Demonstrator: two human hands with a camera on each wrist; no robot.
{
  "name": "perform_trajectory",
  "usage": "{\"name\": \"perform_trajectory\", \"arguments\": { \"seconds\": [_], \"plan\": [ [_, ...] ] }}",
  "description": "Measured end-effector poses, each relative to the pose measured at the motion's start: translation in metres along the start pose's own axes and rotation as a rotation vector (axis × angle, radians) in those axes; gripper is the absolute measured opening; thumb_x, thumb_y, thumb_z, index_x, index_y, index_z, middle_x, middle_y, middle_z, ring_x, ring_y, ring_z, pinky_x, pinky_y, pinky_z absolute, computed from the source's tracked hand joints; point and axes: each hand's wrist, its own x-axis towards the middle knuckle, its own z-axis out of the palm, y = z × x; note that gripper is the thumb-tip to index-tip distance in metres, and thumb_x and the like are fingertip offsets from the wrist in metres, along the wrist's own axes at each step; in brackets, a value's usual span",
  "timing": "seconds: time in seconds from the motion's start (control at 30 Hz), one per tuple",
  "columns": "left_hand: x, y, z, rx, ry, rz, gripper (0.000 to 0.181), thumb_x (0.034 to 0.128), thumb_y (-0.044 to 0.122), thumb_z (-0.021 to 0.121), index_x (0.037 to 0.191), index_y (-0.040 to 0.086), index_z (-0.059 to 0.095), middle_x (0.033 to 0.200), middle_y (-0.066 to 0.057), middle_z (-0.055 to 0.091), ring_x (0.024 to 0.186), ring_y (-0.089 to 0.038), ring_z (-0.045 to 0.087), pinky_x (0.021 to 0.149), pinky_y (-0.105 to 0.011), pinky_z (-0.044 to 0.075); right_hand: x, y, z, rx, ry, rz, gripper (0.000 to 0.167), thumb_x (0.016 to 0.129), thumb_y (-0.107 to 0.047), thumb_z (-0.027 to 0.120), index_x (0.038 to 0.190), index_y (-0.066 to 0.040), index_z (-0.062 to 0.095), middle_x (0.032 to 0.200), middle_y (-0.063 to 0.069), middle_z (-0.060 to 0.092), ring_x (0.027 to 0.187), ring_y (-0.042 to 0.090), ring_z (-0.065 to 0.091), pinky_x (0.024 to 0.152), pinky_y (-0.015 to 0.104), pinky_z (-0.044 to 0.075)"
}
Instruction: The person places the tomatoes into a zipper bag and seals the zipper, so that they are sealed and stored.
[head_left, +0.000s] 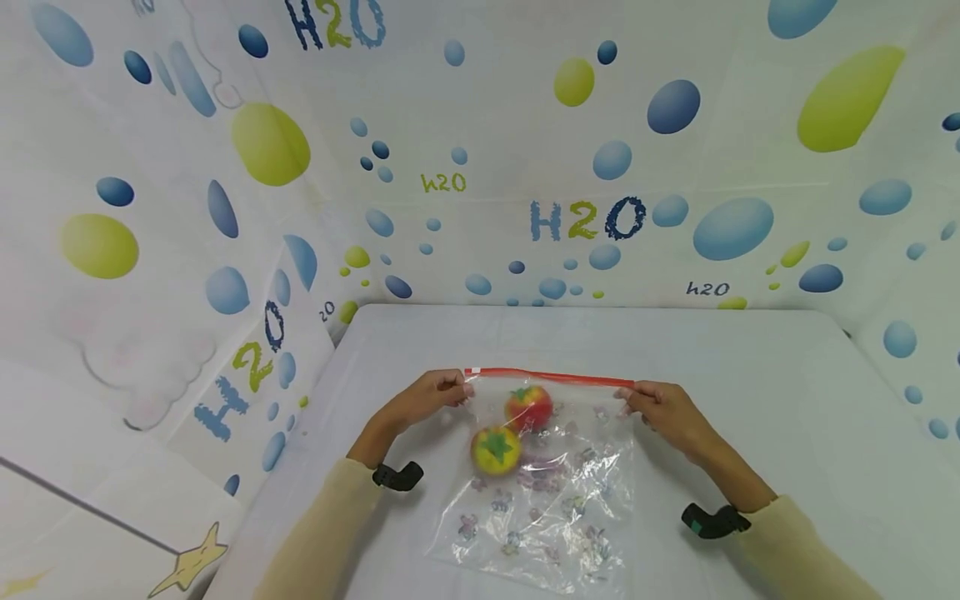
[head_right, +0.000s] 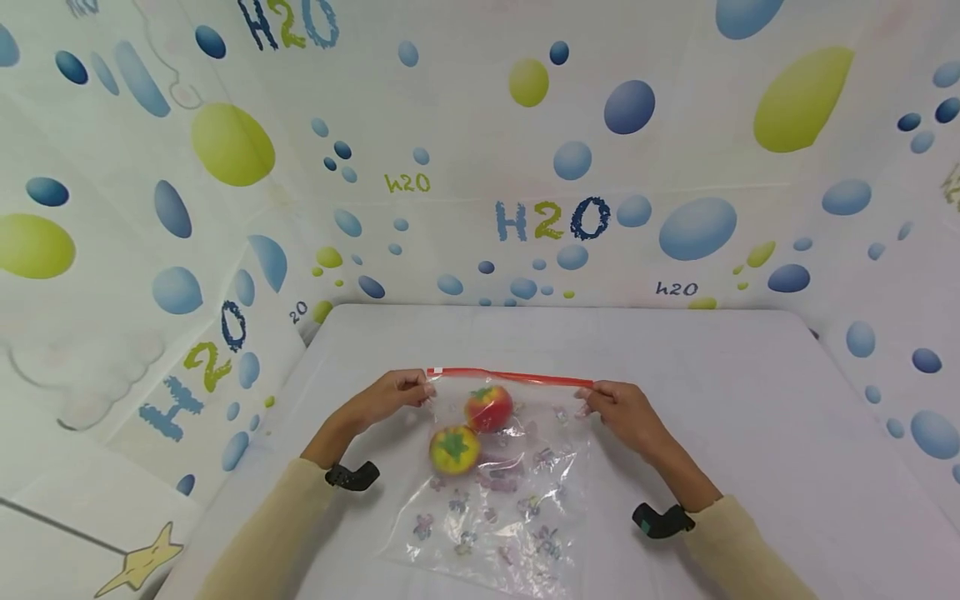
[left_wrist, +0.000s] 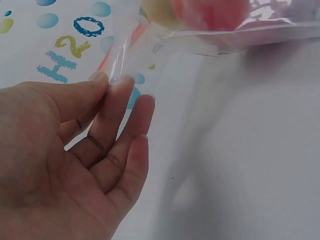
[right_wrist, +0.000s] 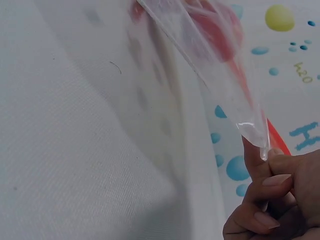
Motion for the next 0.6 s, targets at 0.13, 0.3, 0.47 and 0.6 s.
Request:
{"name": "perform_trajectory", "arguments": {
  "seconds": [0.13,0.3,0.47,0.6],
  "plan": [
    [-0.0022,-0.0024,0.0039,-0.01,0.018,0.042,0.022,0.1075,0.025,0.063,0.099,0.005,0.067,0.097,-0.004,0.063,0.097,-0.022,0.057,0.089,-0.036,0.05,0.0006,0.0003,-0.0005,-0.01,0.021,-0.016,0.032,0.108,-0.032,0.062,0.113,-0.003,0.074,0.079,0.004,0.058,0.071,0.014,0.048,0.061,0.026,0.04],
    [-0.0011,-0.0073,0.0072,-0.012,0.033,0.078,0.021,0.1079,0.022,0.062,0.101,0.003,0.068,0.099,-0.011,0.069,0.098,-0.025,0.06,0.089,-0.039,0.052,-0.0007,-0.0006,0.0,-0.012,0.049,-0.032,0.032,0.108,-0.028,0.062,0.118,-0.001,0.074,0.093,0.008,0.072,0.077,0.013,0.049,0.065,0.027,0.041],
    [-0.0018,-0.0053,0.0089,0.001,0.029,0.076,0.022,0.108,0.025,0.062,0.1,0.005,0.069,0.1,-0.009,0.072,0.101,-0.024,0.063,0.091,-0.038,0.053,-0.0023,-0.0005,-0.0028,-0.02,0.045,-0.03,0.032,0.108,-0.027,0.061,0.118,0.0,0.074,0.092,0.008,0.071,0.073,0.012,0.047,0.063,0.027,0.039],
    [-0.0036,-0.0052,0.0106,0.014,0.027,0.064,0.022,0.1074,0.024,0.062,0.098,0.006,0.069,0.097,-0.006,0.072,0.097,-0.02,0.065,0.087,-0.034,0.054,0.0007,-0.0004,-0.0048,-0.074,0.049,-0.055,0.033,0.108,-0.031,0.062,0.117,-0.002,0.075,0.091,0.007,0.07,0.076,0.013,0.05,0.065,0.027,0.042]
  ]
}}
